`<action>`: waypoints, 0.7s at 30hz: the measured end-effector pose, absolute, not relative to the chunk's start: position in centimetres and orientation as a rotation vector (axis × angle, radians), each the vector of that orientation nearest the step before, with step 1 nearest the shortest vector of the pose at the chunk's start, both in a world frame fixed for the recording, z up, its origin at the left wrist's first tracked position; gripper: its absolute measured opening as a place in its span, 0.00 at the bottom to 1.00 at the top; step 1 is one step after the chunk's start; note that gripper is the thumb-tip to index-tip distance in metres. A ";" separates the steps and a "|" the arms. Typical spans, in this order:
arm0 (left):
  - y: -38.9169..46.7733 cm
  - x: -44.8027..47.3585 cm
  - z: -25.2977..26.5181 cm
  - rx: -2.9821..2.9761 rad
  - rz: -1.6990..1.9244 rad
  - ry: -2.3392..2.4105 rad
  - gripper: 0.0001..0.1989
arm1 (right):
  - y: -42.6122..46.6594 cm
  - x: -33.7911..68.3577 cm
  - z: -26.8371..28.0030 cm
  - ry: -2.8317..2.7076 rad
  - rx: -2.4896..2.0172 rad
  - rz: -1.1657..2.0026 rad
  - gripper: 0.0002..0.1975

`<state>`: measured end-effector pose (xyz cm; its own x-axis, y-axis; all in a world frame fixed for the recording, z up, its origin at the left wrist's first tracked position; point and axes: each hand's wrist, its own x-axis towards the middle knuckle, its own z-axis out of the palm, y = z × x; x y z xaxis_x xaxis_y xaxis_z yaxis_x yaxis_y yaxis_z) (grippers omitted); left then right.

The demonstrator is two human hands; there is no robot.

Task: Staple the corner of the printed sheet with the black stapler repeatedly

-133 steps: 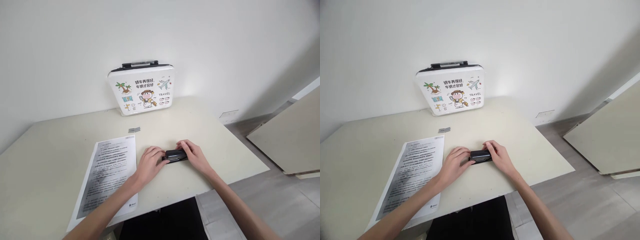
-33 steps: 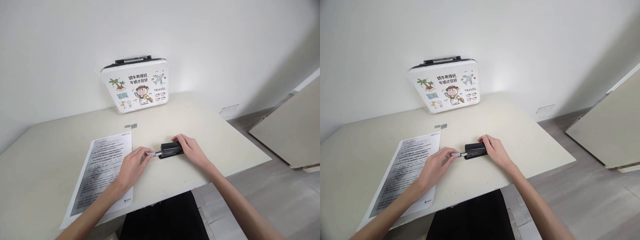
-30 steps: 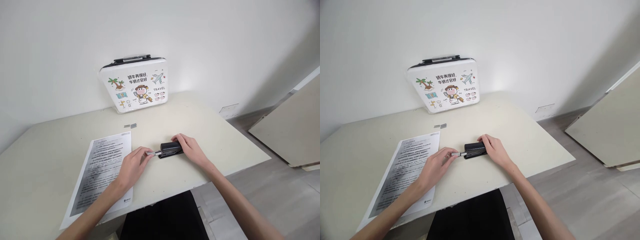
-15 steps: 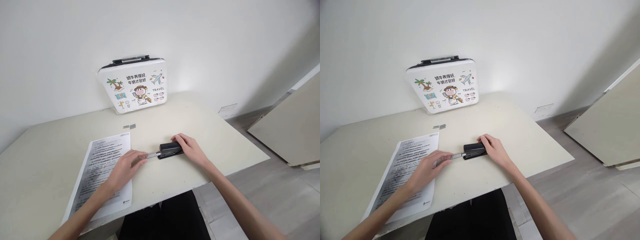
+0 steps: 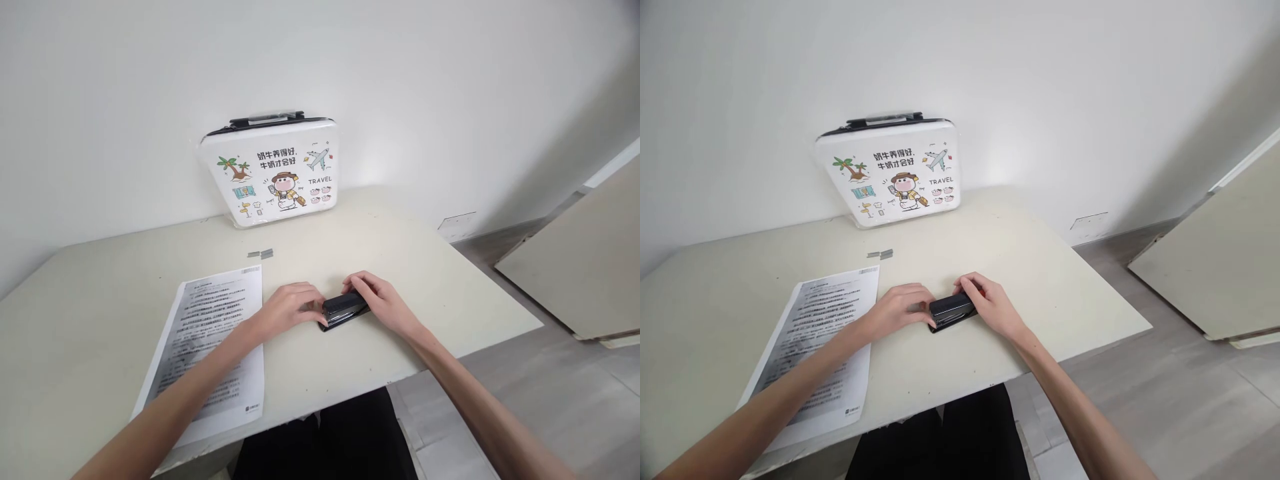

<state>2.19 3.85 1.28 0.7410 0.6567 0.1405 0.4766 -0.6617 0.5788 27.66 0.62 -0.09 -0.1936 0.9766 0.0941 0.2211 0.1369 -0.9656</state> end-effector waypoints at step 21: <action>5.9 -14.1 0.7 2.399 0.693 2.055 0.17 | 0.3 27.3 -0.5 -1.575 -1.285 1.062 0.22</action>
<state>-14.10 5.89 0.73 0.1026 0.9210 0.3759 0.9605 -0.1900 0.2034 27.27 0.26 -0.54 -0.1398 0.9866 0.0839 0.2922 0.1221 -0.9485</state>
